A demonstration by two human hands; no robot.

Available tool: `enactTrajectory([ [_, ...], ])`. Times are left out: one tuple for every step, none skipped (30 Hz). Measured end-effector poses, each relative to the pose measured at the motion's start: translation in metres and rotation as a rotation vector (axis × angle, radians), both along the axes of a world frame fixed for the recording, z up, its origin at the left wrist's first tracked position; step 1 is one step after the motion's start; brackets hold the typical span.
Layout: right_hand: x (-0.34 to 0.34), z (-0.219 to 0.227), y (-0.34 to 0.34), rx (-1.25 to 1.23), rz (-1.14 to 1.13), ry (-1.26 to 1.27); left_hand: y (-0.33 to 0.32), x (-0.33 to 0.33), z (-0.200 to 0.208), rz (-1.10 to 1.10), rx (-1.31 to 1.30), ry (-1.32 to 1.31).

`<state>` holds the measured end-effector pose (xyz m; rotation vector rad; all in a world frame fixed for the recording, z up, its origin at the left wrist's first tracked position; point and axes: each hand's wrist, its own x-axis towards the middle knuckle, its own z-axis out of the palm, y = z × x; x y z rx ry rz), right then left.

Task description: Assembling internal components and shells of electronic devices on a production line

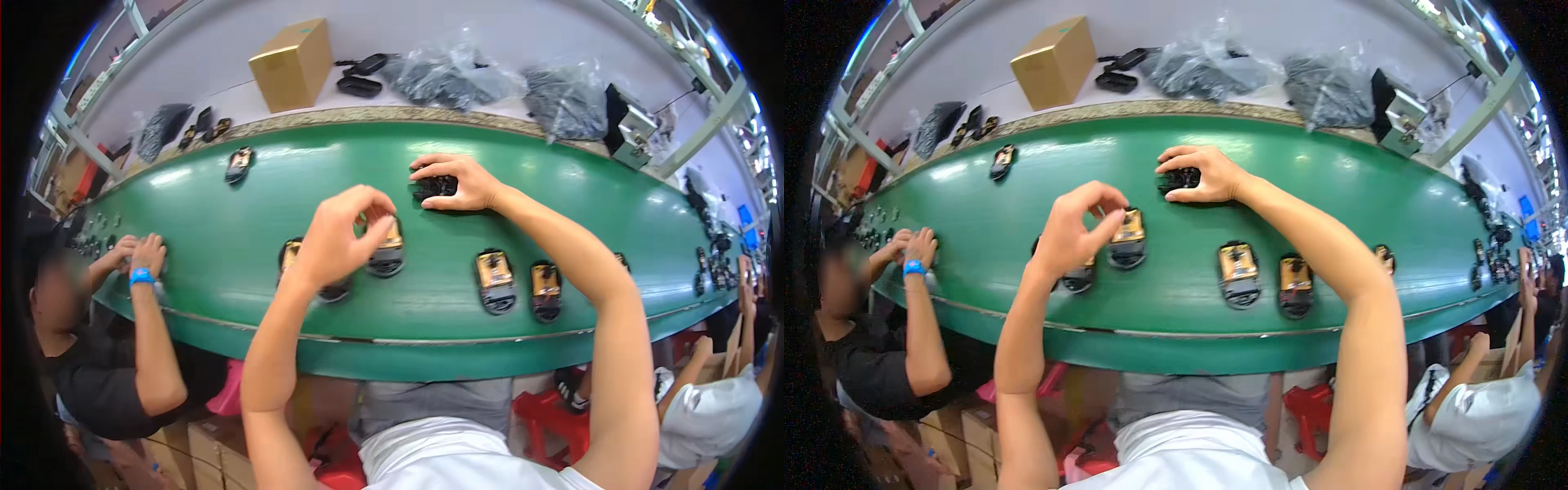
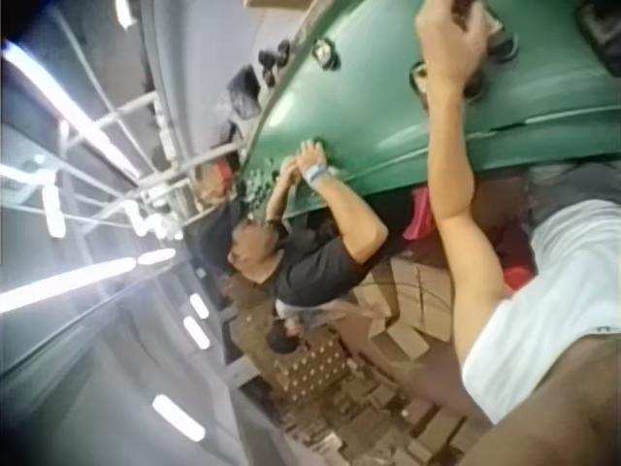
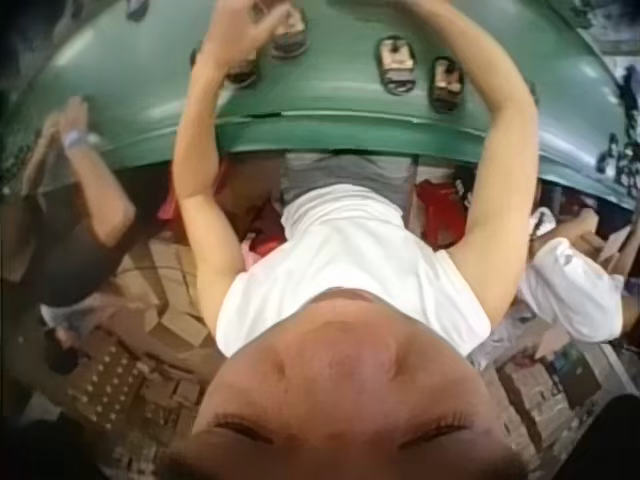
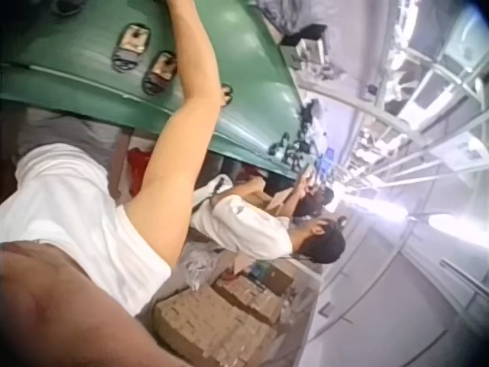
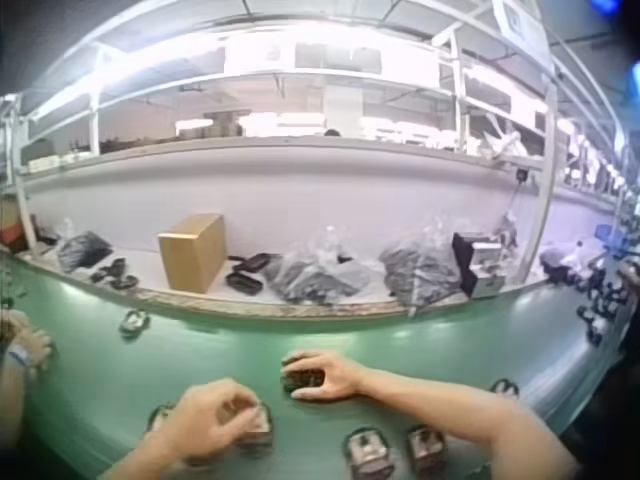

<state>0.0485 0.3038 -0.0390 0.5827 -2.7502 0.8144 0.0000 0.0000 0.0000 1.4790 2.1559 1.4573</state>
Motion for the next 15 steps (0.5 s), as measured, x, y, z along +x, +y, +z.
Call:
enactTrajectory([
  [-0.003, 0.001, -0.012, -0.013, 0.033, 0.002, -0.004, -0.006, 0.004, 0.039, -0.028, 0.002],
  [-0.007, 0.001, -0.024, -0.022, 0.065, 0.004, -0.011, -0.015, 0.005, 0.06, -0.084, 0.039],
  [-0.026, -0.011, -0.06, -0.076, 0.027, 0.057, -0.039, -0.048, 0.006, 0.022, -0.137, 0.094],
  [-0.029, -0.012, -0.07, -0.091, 0.002, 0.052, -0.047, -0.054, 0.006, 0.053, -0.187, 0.174],
  [-0.03, -0.013, -0.077, -0.102, -0.025, 0.043, -0.054, -0.059, 0.004, 0.081, -0.232, 0.251],
  [-0.029, -0.011, -0.085, -0.106, -0.041, 0.003, -0.062, -0.062, 0.004, 0.073, -0.302, 0.26],
  [-0.026, -0.01, -0.091, -0.112, -0.037, -0.006, -0.066, -0.064, 0.002, 0.074, -0.309, 0.25],
  [-0.021, -0.01, -0.096, -0.1, -0.094, 0.026, -0.07, -0.065, -0.003, 0.062, -0.306, 0.298],
  [-0.015, -0.007, -0.1, -0.085, -0.153, 0.058, -0.072, -0.066, -0.007, 0.048, -0.3, 0.345],
  [-0.005, -0.002, -0.104, -0.055, -0.211, 0.079, -0.073, -0.067, -0.008, 0.051, -0.301, 0.332],
  [0.004, 0.005, -0.104, -0.053, -0.204, 0.065, -0.074, -0.066, -0.008, 0.069, -0.34, 0.364],
  [0.017, 0.016, -0.099, -0.013, -0.23, 0.059, -0.07, -0.065, -0.006, 0.075, -0.37, 0.397],
  [0.027, 0.022, -0.099, 0.016, -0.24, 0.05, -0.073, -0.065, -0.007, 0.08, -0.372, 0.381],
  [0.035, 0.026, -0.101, 0.016, -0.229, 0.036, -0.077, -0.066, -0.007, 0.137, -0.424, 0.357],
  [0.045, 0.032, -0.1, 0.024, -0.269, 0.044, -0.078, -0.067, -0.005, 0.188, -0.468, 0.337],
])
